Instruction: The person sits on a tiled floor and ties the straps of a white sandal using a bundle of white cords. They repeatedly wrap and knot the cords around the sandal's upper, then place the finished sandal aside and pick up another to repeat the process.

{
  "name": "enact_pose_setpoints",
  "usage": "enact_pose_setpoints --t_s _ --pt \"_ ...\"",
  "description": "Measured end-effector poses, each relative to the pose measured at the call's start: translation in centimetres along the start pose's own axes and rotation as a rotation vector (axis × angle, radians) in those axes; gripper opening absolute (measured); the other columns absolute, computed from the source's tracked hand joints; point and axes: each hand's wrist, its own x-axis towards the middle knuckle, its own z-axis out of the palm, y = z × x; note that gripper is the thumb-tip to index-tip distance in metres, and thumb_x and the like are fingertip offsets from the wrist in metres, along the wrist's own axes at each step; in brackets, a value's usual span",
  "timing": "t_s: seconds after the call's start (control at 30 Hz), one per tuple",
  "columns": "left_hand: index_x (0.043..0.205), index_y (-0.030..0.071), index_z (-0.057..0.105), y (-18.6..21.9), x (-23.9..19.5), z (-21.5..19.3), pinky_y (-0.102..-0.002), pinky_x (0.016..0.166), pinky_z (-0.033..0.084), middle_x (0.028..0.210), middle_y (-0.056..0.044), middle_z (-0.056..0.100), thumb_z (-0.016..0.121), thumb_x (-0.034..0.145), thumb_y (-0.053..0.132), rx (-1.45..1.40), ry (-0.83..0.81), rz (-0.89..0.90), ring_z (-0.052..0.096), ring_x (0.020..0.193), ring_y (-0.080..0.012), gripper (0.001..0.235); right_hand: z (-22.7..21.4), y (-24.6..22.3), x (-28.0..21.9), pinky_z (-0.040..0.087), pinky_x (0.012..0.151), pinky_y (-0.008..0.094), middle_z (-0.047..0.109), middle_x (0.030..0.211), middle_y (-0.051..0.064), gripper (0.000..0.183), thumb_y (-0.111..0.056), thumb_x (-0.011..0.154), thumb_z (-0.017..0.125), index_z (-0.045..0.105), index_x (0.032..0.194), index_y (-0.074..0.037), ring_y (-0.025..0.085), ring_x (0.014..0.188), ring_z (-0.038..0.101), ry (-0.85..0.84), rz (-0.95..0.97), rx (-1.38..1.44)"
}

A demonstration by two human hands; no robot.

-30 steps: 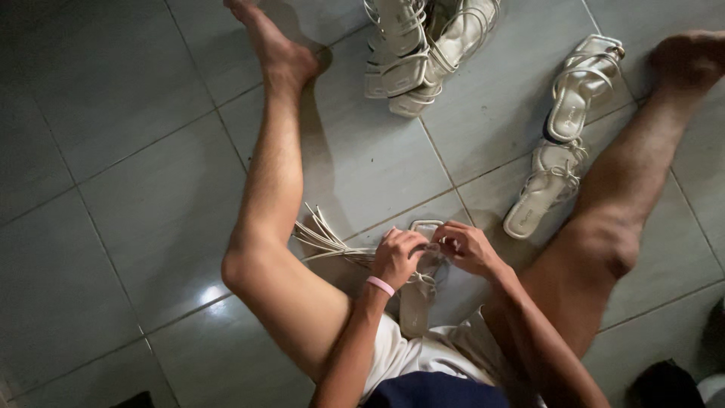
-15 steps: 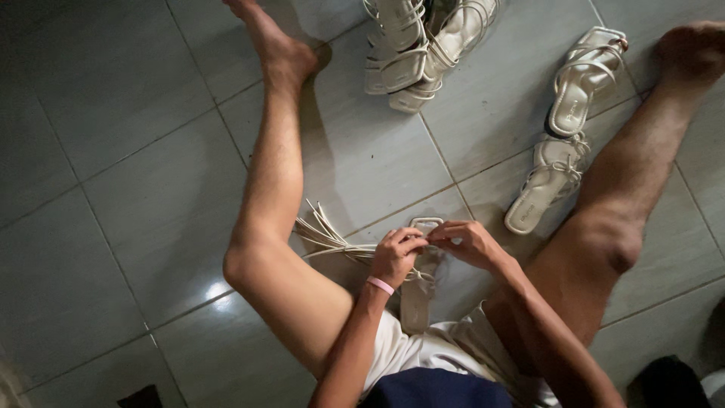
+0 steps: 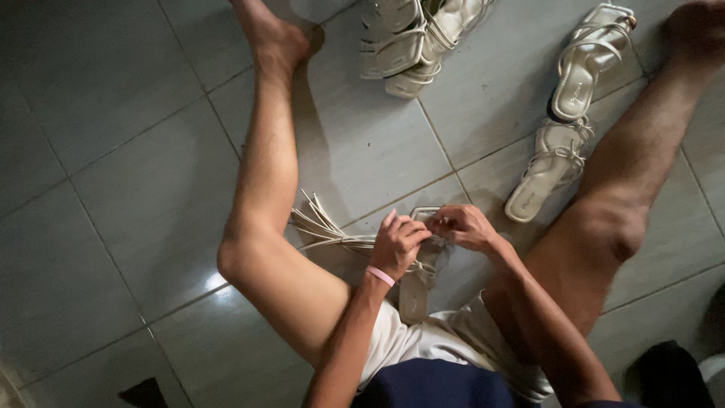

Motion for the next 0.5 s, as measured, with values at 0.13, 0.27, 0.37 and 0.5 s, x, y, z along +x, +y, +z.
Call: enact_pose_setpoints --t_s 0.13,0.27,0.37,0.5 --pt "0.103 0.015 0.074 0.6 -0.3 -0.3 -0.051 0.11 0.045 0.108 0.001 0.07 0.078 0.075 0.004 -0.033 -0.007 -0.056 0.064 0.112 -0.0221 0.03 -1.6 0.3 -0.4 0.058 0.07 0.034 0.074 0.093 0.011 0.017 -0.009 0.093 0.07 0.071 0.11 -0.006 0.022 0.083 0.072 0.045 0.146 0.291" --pt "0.116 0.009 0.068 1.0 0.0 -0.4 -0.041 0.098 0.052 0.119 -0.008 0.064 0.085 0.077 0.01 -0.207 0.113 -0.279 0.061 0.114 -0.0303 0.042 -2.1 -1.5 -1.1 0.059 0.069 0.033 0.075 0.1 0.008 0.026 -0.009 0.088 0.074 0.073 0.114 -0.009 0.02 0.084 0.075 0.003 0.058 0.127" --pt "0.117 0.01 0.065 1.8 -0.6 -0.3 -0.042 0.093 0.053 0.118 -0.009 0.06 0.087 0.071 0.011 -0.225 0.128 -0.436 0.061 0.11 -0.0323 0.05 -1.9 -3.1 -1.3 0.059 0.069 0.034 0.076 0.106 0.008 0.026 -0.01 0.084 0.078 0.076 0.11 -0.009 0.021 0.082 0.074 -0.028 -0.01 0.031" --pt "0.117 0.015 0.07 1.9 -1.1 -0.1 -0.042 0.092 0.054 0.115 -0.007 0.063 0.082 0.073 0.003 -0.224 0.079 -0.421 0.064 0.108 -0.0312 0.048 -1.8 -3.8 -0.9 0.06 0.079 0.036 0.077 0.105 0.008 0.026 -0.006 0.082 0.077 0.078 0.107 -0.011 0.025 0.092 0.075 0.048 -0.27 -0.029"
